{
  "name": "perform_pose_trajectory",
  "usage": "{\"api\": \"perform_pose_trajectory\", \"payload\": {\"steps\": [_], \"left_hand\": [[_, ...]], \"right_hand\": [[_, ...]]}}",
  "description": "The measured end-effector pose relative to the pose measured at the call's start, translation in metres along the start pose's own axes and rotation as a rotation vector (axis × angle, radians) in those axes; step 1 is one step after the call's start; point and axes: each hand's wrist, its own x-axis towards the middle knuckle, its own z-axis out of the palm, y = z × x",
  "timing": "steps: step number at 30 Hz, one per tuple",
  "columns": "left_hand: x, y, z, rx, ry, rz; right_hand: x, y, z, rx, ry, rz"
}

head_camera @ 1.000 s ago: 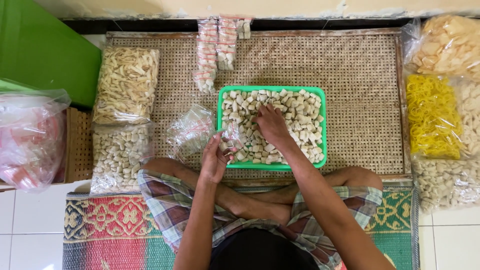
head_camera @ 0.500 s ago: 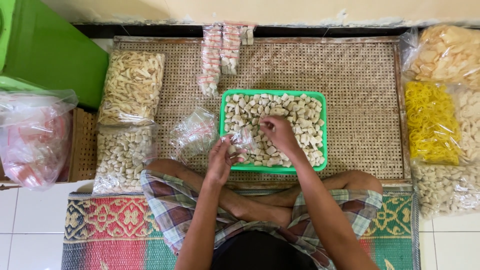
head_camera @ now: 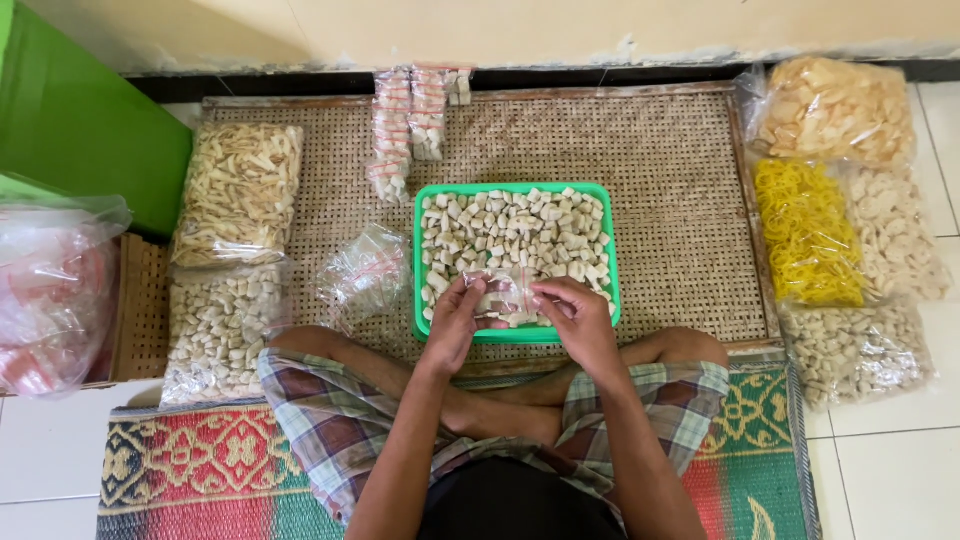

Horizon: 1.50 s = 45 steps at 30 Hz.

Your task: The person sits cross-legged on a mat and repeatedly picks small white food items from a green tray, places them into small clear plastic bags, and sets the filled bags aside. The process is repeated continuously with items from the tray.

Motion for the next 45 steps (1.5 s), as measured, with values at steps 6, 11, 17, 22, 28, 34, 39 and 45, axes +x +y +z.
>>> {"api": "perform_pose_trajectory", "payload": {"steps": [6,11,17,22,28,34,39,45], "left_hand": [[-0.011,0.005,0.015,0.07,-0.068,0.025],[-0.016,0.007,0.026,0.067,-0.08,0.019],[-0.025,0.007,0.04,0.06,-0.073,-0.012],[-0.031,0.01,0.044,0.081,-0.091,-0.042],[-0.037,0.018,0.054,0.107,-0.131,-0.076],[-0.047,0.039,0.061,0.241,-0.158,-0.048],[-0.048,0.041,0.062,0.328,-0.179,-0.034],[-0.05,0.048,0.058,0.407,-0.18,0.043]], "right_hand": [[-0.007,0.006,-0.003,-0.054,0.085,-0.134],[-0.008,0.004,-0.004,-0.117,0.058,-0.282],[-0.017,0.003,-0.008,-0.085,-0.046,-0.295],[-0.023,0.013,-0.019,-0.045,-0.108,-0.216],[-0.016,0.012,-0.014,-0.065,-0.066,-0.211],[-0.011,0.036,-0.008,-0.016,-0.005,-0.313],[-0.018,0.009,0.011,-0.118,0.136,-0.355],[-0.021,0.022,0.021,-0.18,0.173,-0.464]]}}
